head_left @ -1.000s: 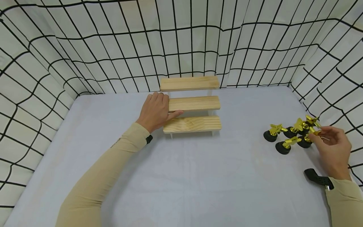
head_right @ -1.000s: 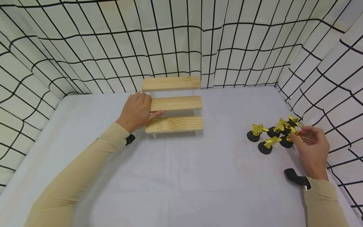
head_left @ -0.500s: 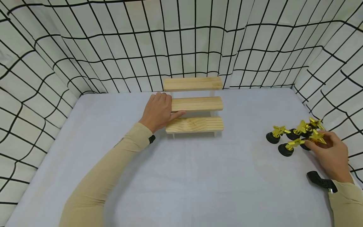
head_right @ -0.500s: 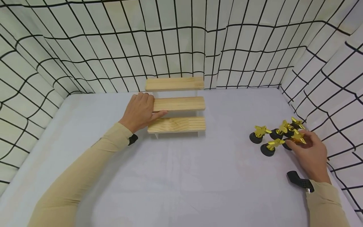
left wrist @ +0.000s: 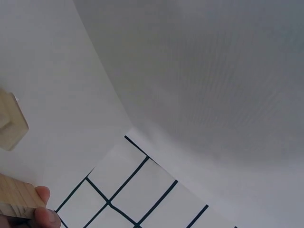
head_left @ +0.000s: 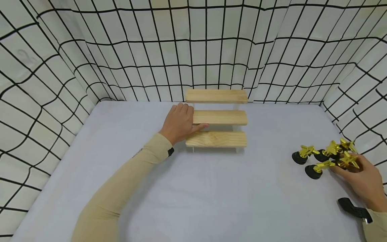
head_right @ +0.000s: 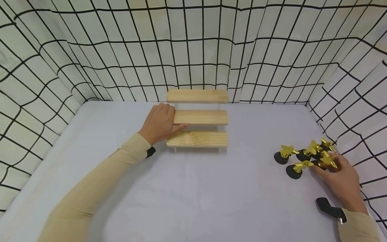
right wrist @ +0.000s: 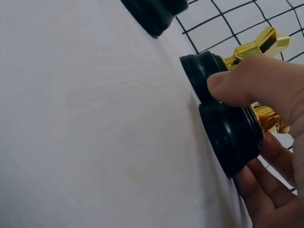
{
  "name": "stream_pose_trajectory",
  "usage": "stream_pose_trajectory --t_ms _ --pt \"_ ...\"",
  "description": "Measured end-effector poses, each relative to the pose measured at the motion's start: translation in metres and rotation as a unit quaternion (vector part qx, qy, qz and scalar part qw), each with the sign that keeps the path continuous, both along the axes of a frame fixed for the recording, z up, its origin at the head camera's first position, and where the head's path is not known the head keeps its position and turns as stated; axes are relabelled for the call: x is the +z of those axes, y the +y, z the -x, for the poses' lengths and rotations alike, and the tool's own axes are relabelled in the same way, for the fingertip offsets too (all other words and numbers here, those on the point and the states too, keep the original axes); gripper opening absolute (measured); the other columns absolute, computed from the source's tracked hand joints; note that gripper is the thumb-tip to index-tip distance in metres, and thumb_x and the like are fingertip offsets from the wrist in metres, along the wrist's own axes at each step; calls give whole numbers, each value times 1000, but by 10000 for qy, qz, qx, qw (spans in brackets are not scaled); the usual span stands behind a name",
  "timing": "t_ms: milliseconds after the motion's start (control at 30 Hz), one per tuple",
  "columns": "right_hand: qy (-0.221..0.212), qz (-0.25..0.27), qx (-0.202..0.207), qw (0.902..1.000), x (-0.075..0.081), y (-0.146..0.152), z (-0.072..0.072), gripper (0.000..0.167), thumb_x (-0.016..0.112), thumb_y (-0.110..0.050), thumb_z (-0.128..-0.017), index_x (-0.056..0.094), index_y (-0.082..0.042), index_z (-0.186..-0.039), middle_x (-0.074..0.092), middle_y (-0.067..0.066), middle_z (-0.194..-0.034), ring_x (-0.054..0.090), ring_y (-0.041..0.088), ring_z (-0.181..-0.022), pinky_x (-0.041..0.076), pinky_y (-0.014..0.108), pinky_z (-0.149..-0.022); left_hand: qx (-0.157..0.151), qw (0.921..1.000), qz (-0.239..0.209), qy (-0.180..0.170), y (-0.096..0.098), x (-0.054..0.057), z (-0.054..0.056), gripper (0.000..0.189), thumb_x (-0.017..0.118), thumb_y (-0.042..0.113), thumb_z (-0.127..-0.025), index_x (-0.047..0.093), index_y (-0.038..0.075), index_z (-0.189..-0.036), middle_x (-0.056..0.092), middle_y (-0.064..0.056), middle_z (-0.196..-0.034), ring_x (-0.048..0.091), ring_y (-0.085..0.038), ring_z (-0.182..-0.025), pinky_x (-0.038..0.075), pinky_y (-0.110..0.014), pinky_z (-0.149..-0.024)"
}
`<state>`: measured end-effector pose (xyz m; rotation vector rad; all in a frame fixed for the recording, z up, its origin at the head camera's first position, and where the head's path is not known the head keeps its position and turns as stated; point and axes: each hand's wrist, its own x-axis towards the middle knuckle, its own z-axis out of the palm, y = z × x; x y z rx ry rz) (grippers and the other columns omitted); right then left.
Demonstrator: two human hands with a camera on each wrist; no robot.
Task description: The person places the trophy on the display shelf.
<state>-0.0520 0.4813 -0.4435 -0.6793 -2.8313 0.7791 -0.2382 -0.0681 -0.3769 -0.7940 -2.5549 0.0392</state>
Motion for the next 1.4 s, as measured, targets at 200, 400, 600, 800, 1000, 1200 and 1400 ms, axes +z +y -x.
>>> stream_pose_trajectory --t_ms 200,400,600,800,1000,1200,1400 --pt "-222 232 -435 9985 -3 -2 -3 83 72 -34 -97 30 6 -156 43 37 -151 51 48 -122 49 25 -92 -58 9999 -59 69 -1 -5 -1 73 61 77 -87 56 4 -81 54 -9 -73 52 -28 -70 41 -37 -65" --pt "-69 598 -903 9941 -8 -7 -3 82 68 -35 -99 27 -3 -161 36 29 -162 53 26 -137 43 32 -117 -76 9997 -72 241 -3 -5 0 73 62 77 -86 53 6 -78 51 -8 -70 48 -27 -66 39 -36 -63" --pt "141 897 -1132 9894 -13 -10 -4 77 65 -30 -101 25 -13 -164 28 23 -169 32 40 -157 33 46 -126 -35 9998 40 203 -3 -4 -1 71 63 76 -86 54 6 -80 53 -8 -72 50 -26 -68 39 -36 -63" --pt "290 734 -1089 9909 -17 -7 -6 74 62 -25 -103 23 -18 -165 30 23 -168 32 41 -156 32 46 -127 -22 9997 42 225 -2 -4 -1 71 62 77 -86 55 6 -80 55 -8 -72 52 -27 -69 40 -35 -64" --pt "308 494 -1157 9916 -15 -8 -5 70 64 -23 -102 30 -17 -162 39 21 -162 40 39 -150 35 35 -125 -62 9990 -22 452 -2 -5 -1 72 62 78 -85 55 6 -78 55 -7 -71 53 -26 -68 39 -35 -63" --pt "262 541 -1355 9889 -10 -11 -4 71 65 -17 -101 31 -22 -162 38 15 -164 41 35 -152 37 34 -124 -62 9990 -46 451 -1 -4 -1 73 61 79 -85 54 7 -77 53 -7 -70 51 -25 -66 39 -35 -62" --pt "136 486 -1397 9889 -8 -10 -5 72 67 -18 -99 31 -24 -161 48 6 -154 50 27 -141 40 27 -121 -73 9983 -75 565 -3 -5 -2 73 62 78 -85 54 7 -77 53 -7 -70 52 -25 -66 39 -35 -62"
